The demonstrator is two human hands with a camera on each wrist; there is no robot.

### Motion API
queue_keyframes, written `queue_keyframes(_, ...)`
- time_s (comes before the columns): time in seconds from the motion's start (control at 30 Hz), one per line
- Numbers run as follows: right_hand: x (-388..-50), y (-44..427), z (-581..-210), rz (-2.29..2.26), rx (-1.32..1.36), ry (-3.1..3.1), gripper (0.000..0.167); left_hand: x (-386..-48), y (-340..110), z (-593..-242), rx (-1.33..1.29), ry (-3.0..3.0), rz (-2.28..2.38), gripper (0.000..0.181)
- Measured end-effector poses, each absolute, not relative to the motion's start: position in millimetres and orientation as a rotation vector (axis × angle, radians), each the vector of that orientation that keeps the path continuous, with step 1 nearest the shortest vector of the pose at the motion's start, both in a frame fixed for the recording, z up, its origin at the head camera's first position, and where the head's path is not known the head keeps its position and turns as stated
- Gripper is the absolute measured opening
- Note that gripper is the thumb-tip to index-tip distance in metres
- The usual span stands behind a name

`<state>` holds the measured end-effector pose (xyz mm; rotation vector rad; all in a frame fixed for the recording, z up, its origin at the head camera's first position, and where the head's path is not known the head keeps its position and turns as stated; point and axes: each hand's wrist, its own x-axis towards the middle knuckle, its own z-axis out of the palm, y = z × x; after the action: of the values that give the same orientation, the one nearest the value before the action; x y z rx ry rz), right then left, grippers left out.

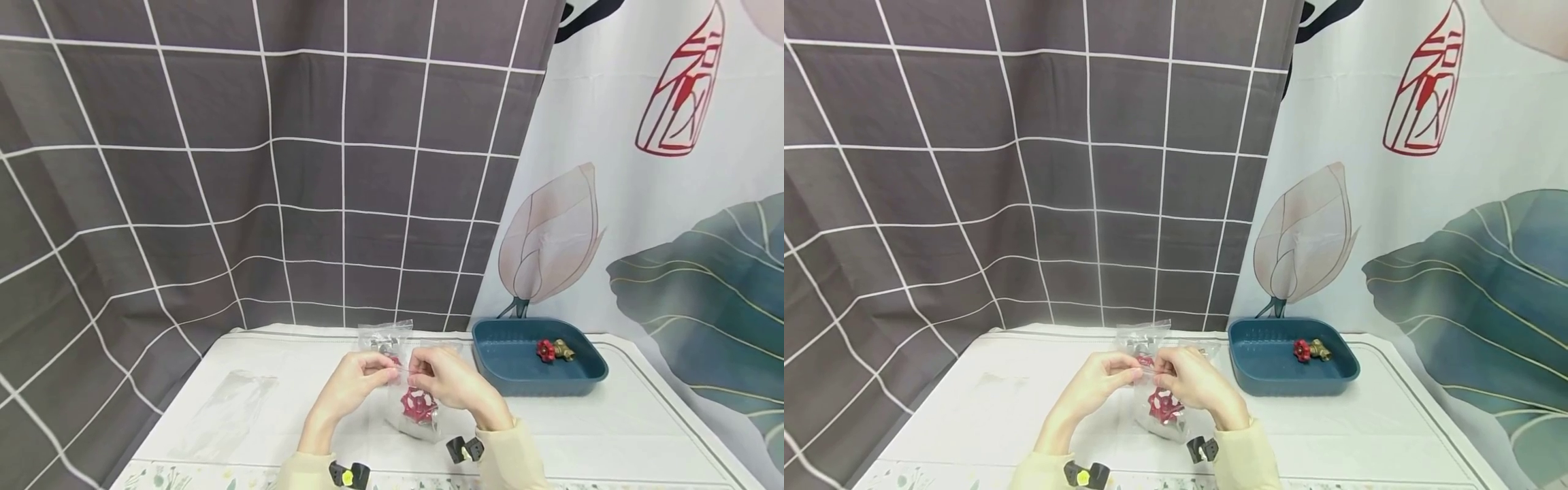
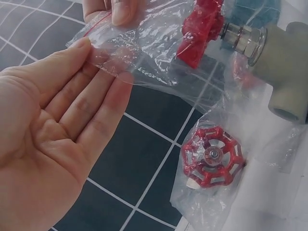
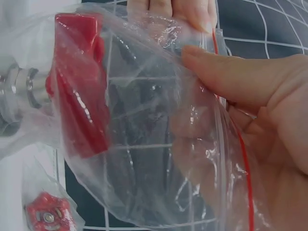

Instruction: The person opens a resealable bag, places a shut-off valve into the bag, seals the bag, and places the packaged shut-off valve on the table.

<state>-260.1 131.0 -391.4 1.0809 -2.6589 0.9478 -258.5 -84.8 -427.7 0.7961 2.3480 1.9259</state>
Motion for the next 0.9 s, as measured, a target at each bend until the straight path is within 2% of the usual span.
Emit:
queue_keyframes(0.67, -260.4, 144.8, -389.2, 0.986, 1.118, -2.704, 0.027, -258.6, -86.0, -429.1, 0.774, 2.347, 1.923, 0.024)
queue_keyframes(0.9, -262.3, 140.7, -392.6, 1.032, 1.045, -2.651, 0.029, -251.4, -81.2, -419.4, 0.723, 2.435, 1.908, 0.016)
